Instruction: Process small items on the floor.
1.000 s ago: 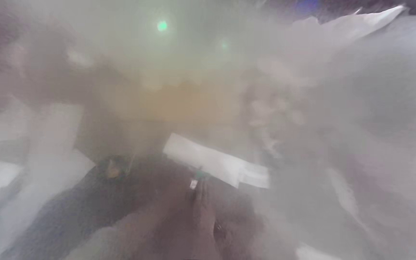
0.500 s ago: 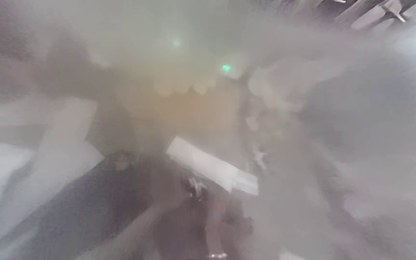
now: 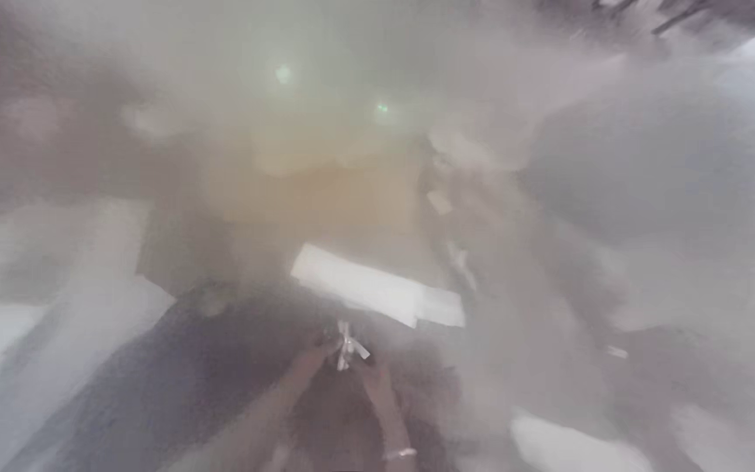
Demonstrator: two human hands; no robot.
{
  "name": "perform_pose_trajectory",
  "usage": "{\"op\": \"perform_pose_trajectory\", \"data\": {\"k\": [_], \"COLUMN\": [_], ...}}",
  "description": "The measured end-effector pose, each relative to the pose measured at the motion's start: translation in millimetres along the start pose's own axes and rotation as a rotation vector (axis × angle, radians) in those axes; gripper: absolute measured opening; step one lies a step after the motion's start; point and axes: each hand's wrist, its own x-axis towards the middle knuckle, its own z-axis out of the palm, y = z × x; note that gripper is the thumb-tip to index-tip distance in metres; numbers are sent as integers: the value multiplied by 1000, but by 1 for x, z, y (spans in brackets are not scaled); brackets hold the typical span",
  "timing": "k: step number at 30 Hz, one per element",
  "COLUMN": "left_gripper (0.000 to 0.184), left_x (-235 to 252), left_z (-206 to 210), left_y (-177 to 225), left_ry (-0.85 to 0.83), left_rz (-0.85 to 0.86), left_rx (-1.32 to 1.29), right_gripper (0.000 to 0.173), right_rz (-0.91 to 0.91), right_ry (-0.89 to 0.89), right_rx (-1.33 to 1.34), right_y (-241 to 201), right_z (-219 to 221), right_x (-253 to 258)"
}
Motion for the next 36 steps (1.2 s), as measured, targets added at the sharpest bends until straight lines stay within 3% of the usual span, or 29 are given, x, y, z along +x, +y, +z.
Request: {"op": "perform_pose_trajectory", "data": {"k": [2, 7, 12, 15, 23, 31, 36], "left_gripper": [43, 37, 38, 27, 20, 36, 32], "left_x": [-5, -14, -19, -20, -19, -20, -19], "left_z": [2, 2, -1, 1, 0, -3, 1], "left_y": [-7, -7, -10, -11, -13, -6, -4], "left_ry": [4, 27, 1, -10, -24, -40, 7], "left_rz": [-1, 45, -8, 9, 77, 54, 74], "left_rx": [16, 43, 86, 30, 6, 119, 188], "right_gripper": [55, 27, 15, 19, 19, 14, 19], "right_rz": [38, 84, 126, 123, 151, 122, 86], "right_ry": [-54, -71, -23, -5, 44, 35, 135], "right_rx": [3, -87, -14, 39, 53, 102, -19], "right_y": [-5, -12, 0, 6, 7, 1, -1], "right_z": [-2, -6, -8, -7, -8, -5, 1], "right_x": [-8, -12, -7, -9, -12, -24, -27]}}
